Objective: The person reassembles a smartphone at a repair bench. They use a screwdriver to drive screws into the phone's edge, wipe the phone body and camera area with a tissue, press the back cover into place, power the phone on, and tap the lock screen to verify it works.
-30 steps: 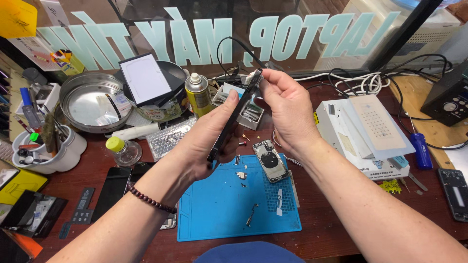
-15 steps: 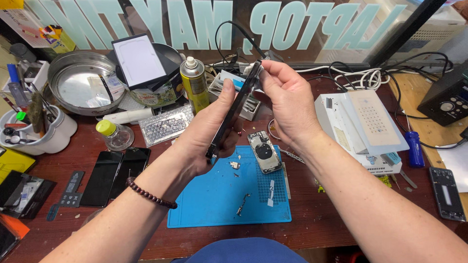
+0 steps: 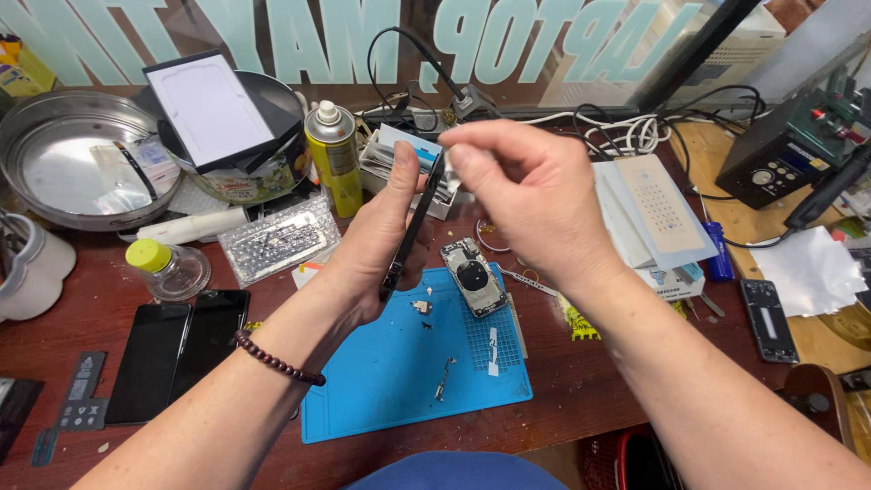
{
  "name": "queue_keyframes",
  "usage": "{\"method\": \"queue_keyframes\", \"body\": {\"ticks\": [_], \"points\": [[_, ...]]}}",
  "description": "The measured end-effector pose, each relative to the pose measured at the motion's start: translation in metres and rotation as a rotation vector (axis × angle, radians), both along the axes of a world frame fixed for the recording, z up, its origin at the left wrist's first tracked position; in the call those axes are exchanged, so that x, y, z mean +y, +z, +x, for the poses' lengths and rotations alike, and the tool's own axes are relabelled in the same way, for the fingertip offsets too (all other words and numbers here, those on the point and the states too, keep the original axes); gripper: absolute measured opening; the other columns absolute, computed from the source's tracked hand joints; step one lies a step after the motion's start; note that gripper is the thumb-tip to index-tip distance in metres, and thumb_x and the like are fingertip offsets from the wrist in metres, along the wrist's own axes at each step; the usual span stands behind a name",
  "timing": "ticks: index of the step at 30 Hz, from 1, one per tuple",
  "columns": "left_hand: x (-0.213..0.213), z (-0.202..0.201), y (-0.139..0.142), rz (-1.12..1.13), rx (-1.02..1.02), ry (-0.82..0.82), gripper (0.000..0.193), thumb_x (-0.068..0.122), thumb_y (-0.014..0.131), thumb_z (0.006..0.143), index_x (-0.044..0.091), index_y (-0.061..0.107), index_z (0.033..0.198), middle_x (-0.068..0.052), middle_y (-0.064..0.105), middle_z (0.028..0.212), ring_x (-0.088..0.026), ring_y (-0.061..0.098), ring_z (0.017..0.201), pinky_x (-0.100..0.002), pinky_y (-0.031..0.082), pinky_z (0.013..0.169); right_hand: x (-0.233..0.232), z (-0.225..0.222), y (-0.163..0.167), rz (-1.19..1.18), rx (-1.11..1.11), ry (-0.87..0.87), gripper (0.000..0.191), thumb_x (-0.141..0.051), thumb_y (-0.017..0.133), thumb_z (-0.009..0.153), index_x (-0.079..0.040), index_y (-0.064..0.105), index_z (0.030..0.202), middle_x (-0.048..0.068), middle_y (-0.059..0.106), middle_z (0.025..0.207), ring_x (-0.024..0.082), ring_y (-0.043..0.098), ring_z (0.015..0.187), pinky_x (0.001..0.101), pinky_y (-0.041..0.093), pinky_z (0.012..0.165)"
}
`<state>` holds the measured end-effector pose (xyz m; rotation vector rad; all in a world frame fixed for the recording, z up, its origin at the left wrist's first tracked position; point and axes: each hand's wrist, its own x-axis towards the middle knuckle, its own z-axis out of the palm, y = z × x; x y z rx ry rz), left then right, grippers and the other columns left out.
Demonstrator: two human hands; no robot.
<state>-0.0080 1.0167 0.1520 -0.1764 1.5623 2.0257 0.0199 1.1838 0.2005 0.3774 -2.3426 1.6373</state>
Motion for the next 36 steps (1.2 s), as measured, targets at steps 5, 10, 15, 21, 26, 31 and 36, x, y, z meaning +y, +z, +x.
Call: {"method": "queue_keyframes", "body": {"ticks": [5,10,15,21,26,31,36], "points": [[0.014,0.000,-0.010,0.028,0.115,-0.045,0.081,0.085,0.048,0.071,0.019,0.067,0.115,0.002,0.053,0.067,-0.006,0.049,0.048,-0.025,0.029,0.037,0.005,-0.003,-0.005,0.254,-0.043,-0.124,0.015,-0.020,0.074,0.094,-0.007,0.077,0.099,-0.002,0.070,0.072,0.001,0.057,0.062,0.0223,0.050,0.054],[0.031,-0.002,-0.017,0.361,-0.253,-0.043,0.076,0.089,0.049,0.078,0.015,0.059,0.096,-0.002,0.053,0.069,-0.012,0.044,0.046,-0.025,0.028,0.036,0.082,-0.044,-0.018,0.371,0.082,-0.252,0.023,-0.027,0.079,0.097,-0.004,0.077,0.093,0.004,0.073,0.076,0.007,0.062,0.069,0.0291,0.051,0.062],[0.072,-0.002,-0.021,0.988,-0.430,-0.177,0.072,0.080,0.053,0.088,0.012,0.062,0.110,-0.015,0.064,0.089,-0.022,0.057,0.064,-0.030,0.045,0.052,0.175,-0.071,-0.043,0.778,0.304,-0.247,0.044,-0.019,0.082,0.086,-0.003,0.073,0.125,0.014,0.073,0.084,0.021,0.068,0.072,0.0368,0.054,0.066],[0.168,0.012,-0.013,1.004,-0.259,-0.012,0.072,0.058,0.041,0.102,-0.002,0.055,0.139,-0.026,0.067,0.120,-0.036,0.067,0.103,-0.048,0.057,0.090,0.261,-0.077,-0.059,0.078,-0.070,-0.007,0.020,-0.019,0.072,0.095,-0.009,0.078,0.112,0.006,0.078,0.094,0.008,0.071,0.076,0.0297,0.059,0.069],[0.237,0.020,-0.009,0.964,-0.158,-0.016,0.063,0.048,0.037,0.105,-0.002,0.056,0.138,-0.023,0.066,0.126,-0.038,0.068,0.109,-0.056,0.056,0.095,0.280,-0.069,-0.042,0.035,0.074,0.155,0.010,-0.014,0.074,0.092,-0.011,0.078,0.101,0.002,0.074,0.089,0.014,0.067,0.080,0.0331,0.055,0.069],[0.266,0.019,-0.007,0.835,-0.264,0.083,0.064,0.057,0.040,0.106,0.002,0.060,0.132,-0.020,0.068,0.123,-0.036,0.069,0.107,-0.053,0.059,0.092,0.266,-0.032,-0.015,0.405,0.568,0.315,0.007,-0.011,0.078,0.089,-0.014,0.081,0.095,0.000,0.073,0.090,0.024,0.062,0.091,0.0385,0.050,0.084],[0.277,0.017,-0.010,0.895,-0.238,0.018,0.064,0.060,0.044,0.104,0.005,0.064,0.131,-0.019,0.070,0.119,-0.034,0.069,0.104,-0.053,0.059,0.091,0.279,-0.032,0.027,0.426,0.658,0.333,0.009,-0.011,0.078,0.085,-0.013,0.080,0.093,0.001,0.071,0.099,0.024,0.063,0.100,0.0381,0.050,0.089]]}}
